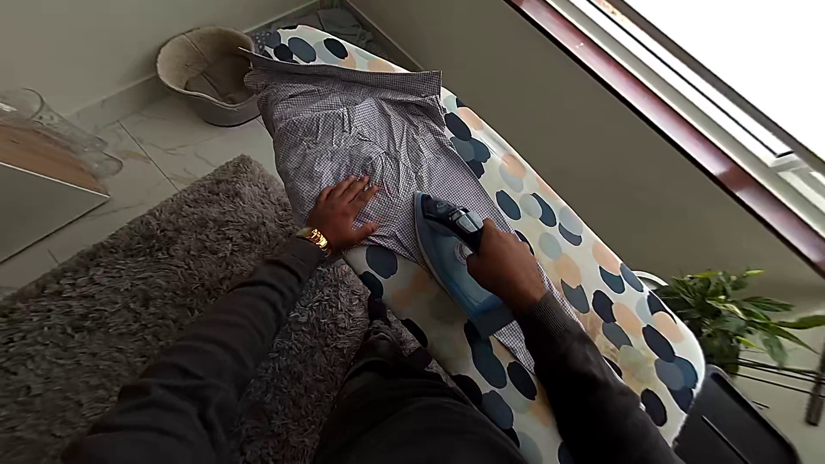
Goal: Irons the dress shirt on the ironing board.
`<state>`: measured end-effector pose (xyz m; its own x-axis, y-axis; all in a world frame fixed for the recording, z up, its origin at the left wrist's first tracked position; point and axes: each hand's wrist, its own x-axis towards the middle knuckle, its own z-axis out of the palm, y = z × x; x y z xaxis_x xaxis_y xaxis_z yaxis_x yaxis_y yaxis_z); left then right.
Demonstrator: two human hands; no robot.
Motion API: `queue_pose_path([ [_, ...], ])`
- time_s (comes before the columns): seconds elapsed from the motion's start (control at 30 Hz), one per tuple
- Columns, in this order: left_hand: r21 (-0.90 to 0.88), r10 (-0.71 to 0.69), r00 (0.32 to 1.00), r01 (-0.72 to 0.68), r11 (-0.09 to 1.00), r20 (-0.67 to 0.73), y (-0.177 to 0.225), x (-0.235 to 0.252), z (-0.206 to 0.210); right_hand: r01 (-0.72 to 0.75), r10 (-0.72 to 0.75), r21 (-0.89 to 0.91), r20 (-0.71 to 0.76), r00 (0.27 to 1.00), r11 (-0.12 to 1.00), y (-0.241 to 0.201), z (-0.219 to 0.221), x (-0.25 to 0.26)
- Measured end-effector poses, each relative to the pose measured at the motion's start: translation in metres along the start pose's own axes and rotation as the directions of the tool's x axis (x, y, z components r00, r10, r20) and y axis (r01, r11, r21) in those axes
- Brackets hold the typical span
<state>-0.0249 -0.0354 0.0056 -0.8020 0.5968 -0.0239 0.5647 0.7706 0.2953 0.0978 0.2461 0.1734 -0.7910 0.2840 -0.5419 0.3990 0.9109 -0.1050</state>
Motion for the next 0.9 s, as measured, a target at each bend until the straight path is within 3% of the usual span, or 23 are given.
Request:
queue_pose_path([
  [0.23, 0.037, 0.008, 1.000, -0.008, 0.999, 0.010, -0.003, 0.000, 0.007, 0.038, -0.039, -0.013, -0.088, 0.995, 0.999, -0.010, -0.033, 0.060],
  [0.5, -0.009, 0.024, 1.000, -0.024, 1.000, 0.010, -0.002, 0.002, 0.005, 0.259, -0.289, -0.233, -0.106, 0.951, 0.937, 0.013, -0.072, 0.125],
  [0.63, 0.002, 0.012, 1.000, -0.012, 1.000, 0.013, -0.002, 0.001, 0.004, 0.291, -0.319, -0.258, -0.075, 0.945, 0.921, 0.035, -0.075, 0.122],
  [0.9, 0.023, 0.004, 1.000, -0.005, 1.000, 0.019, -0.002, 0.000, 0.002, 0.215, -0.231, -0.212, -0.055, 0.971, 0.953, 0.088, -0.055, 0.079],
])
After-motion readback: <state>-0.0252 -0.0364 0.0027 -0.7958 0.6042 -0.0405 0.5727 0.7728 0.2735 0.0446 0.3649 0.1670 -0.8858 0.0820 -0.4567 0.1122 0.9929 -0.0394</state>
